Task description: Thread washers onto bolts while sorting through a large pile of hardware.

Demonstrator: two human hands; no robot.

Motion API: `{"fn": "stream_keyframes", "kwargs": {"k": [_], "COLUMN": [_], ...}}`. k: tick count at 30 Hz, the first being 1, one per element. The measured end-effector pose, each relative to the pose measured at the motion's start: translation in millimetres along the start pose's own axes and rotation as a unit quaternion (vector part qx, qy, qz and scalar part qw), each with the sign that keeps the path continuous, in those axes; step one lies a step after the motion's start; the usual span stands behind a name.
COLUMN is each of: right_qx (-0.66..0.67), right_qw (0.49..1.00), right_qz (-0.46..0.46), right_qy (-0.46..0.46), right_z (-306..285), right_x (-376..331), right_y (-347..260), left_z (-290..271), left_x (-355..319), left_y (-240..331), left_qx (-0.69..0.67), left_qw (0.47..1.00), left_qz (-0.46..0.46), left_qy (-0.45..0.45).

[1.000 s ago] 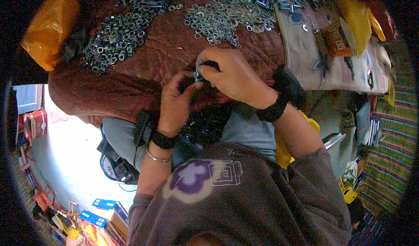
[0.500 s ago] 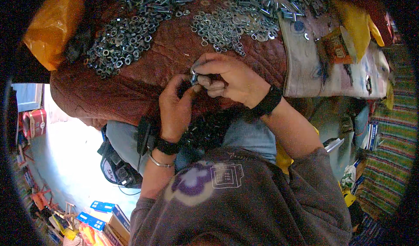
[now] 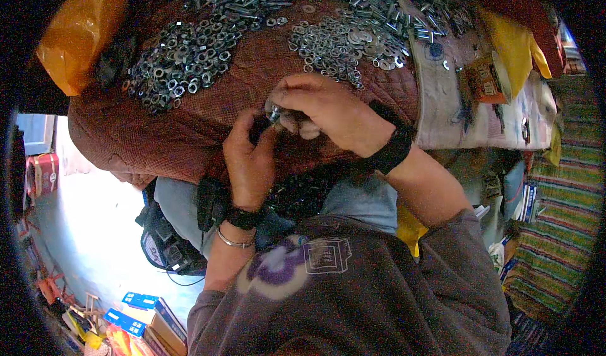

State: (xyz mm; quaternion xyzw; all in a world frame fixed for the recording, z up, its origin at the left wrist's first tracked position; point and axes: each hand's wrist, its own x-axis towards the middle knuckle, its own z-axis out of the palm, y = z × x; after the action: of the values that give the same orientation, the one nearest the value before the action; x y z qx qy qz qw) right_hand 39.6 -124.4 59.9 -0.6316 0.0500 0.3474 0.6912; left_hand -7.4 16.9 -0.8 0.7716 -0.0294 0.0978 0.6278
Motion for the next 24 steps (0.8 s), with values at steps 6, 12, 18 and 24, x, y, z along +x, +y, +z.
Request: {"fn": "stream_keyframes", "kwargs": {"k": [6,12,18,24], "right_qx": [-0.423,-0.670,-0.685,-0.630], "right_qw": [0.814,0.599,0.627,0.652], "right_qz": [-0.330,-0.363,-0.340,-0.400], "right_qy": [0.224,0.246,0.144,0.133], "right_z": [-36,-56,-31,-28], "right_x": [60,109,87,70], "right_y": [-3,-19,-13,-2], "left_z": [5,1,1,-2], "left_x": [2,3,4,5], "left_y": [-6,3,-1,5], "left_qx": [-0.095,-0.190,-0.182,-0.093], "left_qw": [0.995,0.965,0.970,0.983], "left_qz": [-0.028,-0.179,-0.158,-0.154], "left_qy": [0.027,-0.010,0.015,0.023]}}
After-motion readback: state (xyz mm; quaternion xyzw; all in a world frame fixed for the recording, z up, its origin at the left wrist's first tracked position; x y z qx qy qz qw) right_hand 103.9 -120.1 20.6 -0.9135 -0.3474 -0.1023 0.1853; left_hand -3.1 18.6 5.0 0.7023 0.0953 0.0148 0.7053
